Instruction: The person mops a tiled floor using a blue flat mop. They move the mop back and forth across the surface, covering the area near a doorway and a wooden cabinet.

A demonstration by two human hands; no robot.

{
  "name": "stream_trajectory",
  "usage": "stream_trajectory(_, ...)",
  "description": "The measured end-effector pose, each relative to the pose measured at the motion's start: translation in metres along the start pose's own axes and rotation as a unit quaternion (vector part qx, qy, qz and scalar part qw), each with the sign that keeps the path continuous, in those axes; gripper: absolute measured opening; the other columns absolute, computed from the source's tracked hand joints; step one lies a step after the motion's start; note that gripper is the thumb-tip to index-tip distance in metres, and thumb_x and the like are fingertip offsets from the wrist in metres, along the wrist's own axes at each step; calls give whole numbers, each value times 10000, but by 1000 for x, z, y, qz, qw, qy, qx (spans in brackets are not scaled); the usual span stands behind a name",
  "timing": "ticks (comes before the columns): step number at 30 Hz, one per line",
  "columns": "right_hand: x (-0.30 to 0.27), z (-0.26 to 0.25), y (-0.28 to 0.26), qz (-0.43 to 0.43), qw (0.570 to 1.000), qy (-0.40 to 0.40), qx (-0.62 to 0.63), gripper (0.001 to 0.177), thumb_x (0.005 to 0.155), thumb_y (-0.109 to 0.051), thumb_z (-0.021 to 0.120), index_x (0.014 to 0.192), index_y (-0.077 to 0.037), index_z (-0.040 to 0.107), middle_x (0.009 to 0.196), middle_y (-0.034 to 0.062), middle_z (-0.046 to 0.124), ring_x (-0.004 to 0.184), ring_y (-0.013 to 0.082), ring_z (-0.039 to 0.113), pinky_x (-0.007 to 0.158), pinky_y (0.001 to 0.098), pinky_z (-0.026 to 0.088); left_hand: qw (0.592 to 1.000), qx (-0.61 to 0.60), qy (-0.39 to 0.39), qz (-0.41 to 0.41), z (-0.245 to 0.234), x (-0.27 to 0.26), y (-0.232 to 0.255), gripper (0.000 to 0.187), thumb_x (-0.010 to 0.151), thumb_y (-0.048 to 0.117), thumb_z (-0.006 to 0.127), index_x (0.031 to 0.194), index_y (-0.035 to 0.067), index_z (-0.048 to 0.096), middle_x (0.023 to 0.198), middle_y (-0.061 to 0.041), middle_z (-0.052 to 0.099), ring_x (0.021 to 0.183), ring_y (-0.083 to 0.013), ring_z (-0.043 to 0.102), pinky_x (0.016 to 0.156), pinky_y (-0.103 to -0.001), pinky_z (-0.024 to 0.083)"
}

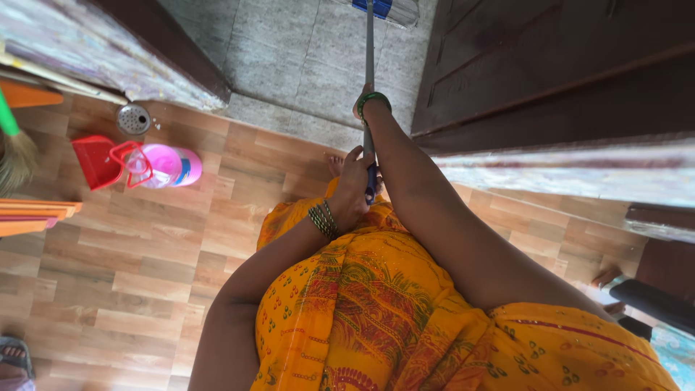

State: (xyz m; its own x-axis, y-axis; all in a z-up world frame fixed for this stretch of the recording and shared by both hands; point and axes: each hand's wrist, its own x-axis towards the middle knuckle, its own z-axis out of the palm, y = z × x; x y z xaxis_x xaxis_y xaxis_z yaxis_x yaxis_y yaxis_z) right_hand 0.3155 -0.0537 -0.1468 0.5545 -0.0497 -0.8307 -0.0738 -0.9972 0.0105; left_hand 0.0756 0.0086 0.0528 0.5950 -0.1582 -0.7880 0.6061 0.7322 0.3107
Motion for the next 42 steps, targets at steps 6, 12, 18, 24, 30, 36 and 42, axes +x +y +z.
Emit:
stream_trajectory(6, 60, -73, 15, 5, 1000, 18, 8, 1018, 953, -174, 618, 1607, 14, -139, 1007, 226, 726, 856, 278, 723, 722, 461, 562, 999, -30, -29, 24, 57, 85, 28, 600, 1005, 193, 515, 1561, 142, 294, 834, -96, 643, 497, -160, 553, 378, -293, 438)
stream_trajectory(12, 115, -137, 42, 18, 999, 29, -1, 1022, 964, -177, 602, 1606, -6, -174, 1003, 233, 722, 860, 280, 719, 718, 459, 551, 1000, 9, 2, 25, 118, 157, 45, 607, 1028, 180, 537, 1579, 141, 285, 833, -112, 623, 463, -145, 529, 356, -286, 398)
stream_trajectory(18, 128, -134, 33, 8, 999, 28, -34, 1026, 975, -180, 586, 1606, -27, -209, 1000, 241, 719, 865, 282, 715, 714, 457, 539, 999, -10, 16, 25, 109, 160, 45, 598, 1019, 191, 538, 1572, 173, 312, 813, -93, 588, 449, -141, 495, 345, -279, 403)
stream_trajectory(24, 113, -120, 17, 17, 999, 23, 17, 978, 983, -145, 557, 1637, -26, -162, 1055, 248, 739, 880, 276, 741, 623, 406, 540, 999, 20, 42, 11, 97, 124, 67, 599, 1017, 196, 559, 1573, 162, 340, 859, -93, 607, 465, -125, 506, 328, -246, 351)
stream_trajectory(30, 69, -79, 4, -6, 1000, 24, 15, 1012, 955, -132, 583, 1617, -11, -172, 1058, 221, 726, 899, 273, 732, 732, 435, 561, 998, 20, 37, 40, 65, 71, 48, 569, 1015, 158, 550, 1550, 112, 363, 868, -96, 582, 463, -138, 500, 316, -256, 330)
stream_trajectory(36, 12, -19, -9, -31, 999, 18, 35, 1044, 930, -120, 602, 1604, 11, -185, 1044, 186, 737, 921, 262, 738, 827, 458, 575, 998, -20, 50, 37, 23, 11, 11, 583, 994, 123, 549, 1535, 122, 331, 775, -94, 578, 475, -147, 516, 369, -278, 408)
stream_trajectory(42, -47, 46, -20, -32, 999, 0, 23, 1107, 900, -120, 650, 1588, 33, -204, 1019, 154, 753, 926, 253, 743, 821, 459, 592, 995, -5, 66, 70, -17, -59, -32, 501, 997, 155, 573, 1469, 99, 415, 750, -71, 592, 478, -139, 503, 399, -279, 436)
